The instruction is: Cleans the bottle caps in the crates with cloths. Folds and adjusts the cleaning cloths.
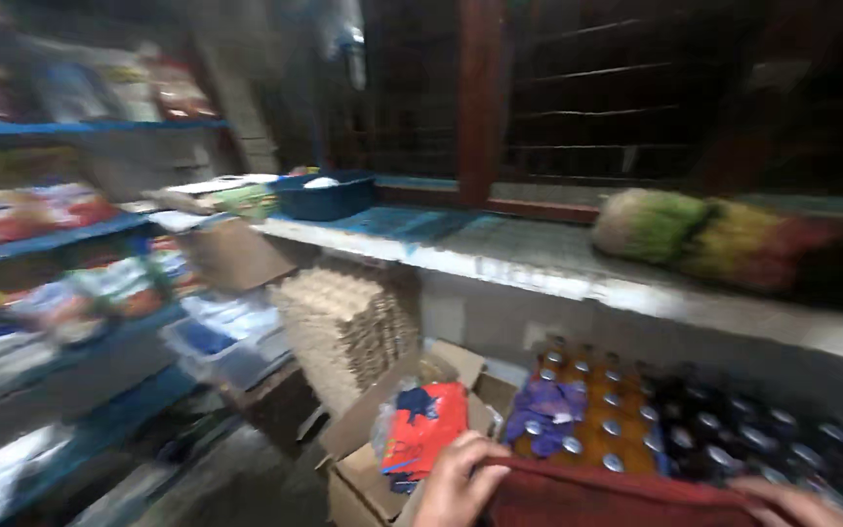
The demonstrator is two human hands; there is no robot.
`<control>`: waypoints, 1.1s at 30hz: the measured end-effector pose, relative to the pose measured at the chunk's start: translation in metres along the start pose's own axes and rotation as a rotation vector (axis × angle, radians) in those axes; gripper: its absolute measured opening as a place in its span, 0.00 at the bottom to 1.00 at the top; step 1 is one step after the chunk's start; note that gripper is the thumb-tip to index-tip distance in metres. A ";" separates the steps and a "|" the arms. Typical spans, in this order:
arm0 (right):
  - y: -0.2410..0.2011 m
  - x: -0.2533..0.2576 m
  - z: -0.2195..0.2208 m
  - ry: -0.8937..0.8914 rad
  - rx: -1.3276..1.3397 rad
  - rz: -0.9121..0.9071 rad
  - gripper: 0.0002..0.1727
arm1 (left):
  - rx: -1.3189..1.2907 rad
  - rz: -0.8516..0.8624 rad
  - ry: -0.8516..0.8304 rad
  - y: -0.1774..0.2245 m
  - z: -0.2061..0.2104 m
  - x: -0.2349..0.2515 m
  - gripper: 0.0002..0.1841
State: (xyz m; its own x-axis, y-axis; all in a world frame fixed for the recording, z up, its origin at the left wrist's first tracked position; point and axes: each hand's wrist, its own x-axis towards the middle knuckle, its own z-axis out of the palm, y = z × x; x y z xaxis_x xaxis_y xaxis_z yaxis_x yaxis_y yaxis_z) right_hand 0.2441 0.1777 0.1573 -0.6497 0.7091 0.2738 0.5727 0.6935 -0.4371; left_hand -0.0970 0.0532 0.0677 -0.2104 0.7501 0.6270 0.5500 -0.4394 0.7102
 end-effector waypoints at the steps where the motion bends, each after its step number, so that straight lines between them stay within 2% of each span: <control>1: 0.010 -0.003 0.002 0.058 0.027 -0.059 0.13 | -0.011 0.001 0.005 0.000 0.000 0.004 0.06; 7: 0.013 -0.016 -0.005 0.218 0.096 0.075 0.08 | -0.138 -0.037 0.072 0.006 0.001 0.018 0.05; 11: 0.032 -0.021 -0.007 0.276 0.389 0.031 0.08 | -0.298 -0.092 0.096 0.008 0.004 0.026 0.07; 13: 0.041 -0.019 0.001 0.319 0.444 0.046 0.09 | -0.334 -0.195 0.140 0.009 0.015 0.033 0.07; 15: 0.036 -0.016 0.011 0.353 0.395 0.153 0.09 | -0.307 -0.301 0.167 0.019 0.032 0.039 0.06; 17: 0.024 -0.014 0.016 0.359 0.365 0.182 0.09 | -0.343 -0.309 0.114 0.038 0.052 0.037 0.06; 21: -0.009 -0.015 0.022 0.337 0.379 0.091 0.09 | -0.503 -0.295 -0.061 0.085 0.092 0.025 0.07; 25: -0.029 -0.021 0.036 0.320 0.424 -0.069 0.11 | -0.585 -0.265 -0.198 0.107 0.123 0.020 0.07; 28: -0.031 -0.027 0.037 0.220 0.390 -0.019 0.21 | -0.573 -0.186 -0.313 0.104 0.127 0.013 0.18; 29: -0.029 -0.028 0.036 0.194 0.382 -0.015 0.21 | -0.567 -0.150 -0.347 0.101 0.126 0.009 0.21; 30: -0.029 -0.029 0.036 0.167 0.375 -0.015 0.18 | -0.536 -0.114 -0.349 0.098 0.125 0.006 0.21; 32: -0.031 -0.031 0.033 0.069 0.385 -0.016 0.15 | -0.412 -0.054 -0.250 0.090 0.127 -0.002 0.15; 33: -0.032 -0.033 0.031 0.020 0.398 -0.023 0.14 | -0.330 -0.035 -0.191 0.082 0.128 -0.006 0.17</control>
State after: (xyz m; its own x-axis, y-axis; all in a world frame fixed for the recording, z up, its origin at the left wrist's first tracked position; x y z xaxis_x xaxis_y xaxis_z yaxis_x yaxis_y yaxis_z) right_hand 0.2311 0.1281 0.1356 -0.6480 0.6990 0.3025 0.3170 0.6086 -0.7274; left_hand 0.0526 0.0763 0.0810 -0.0528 0.8326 0.5513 0.2490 -0.5237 0.8147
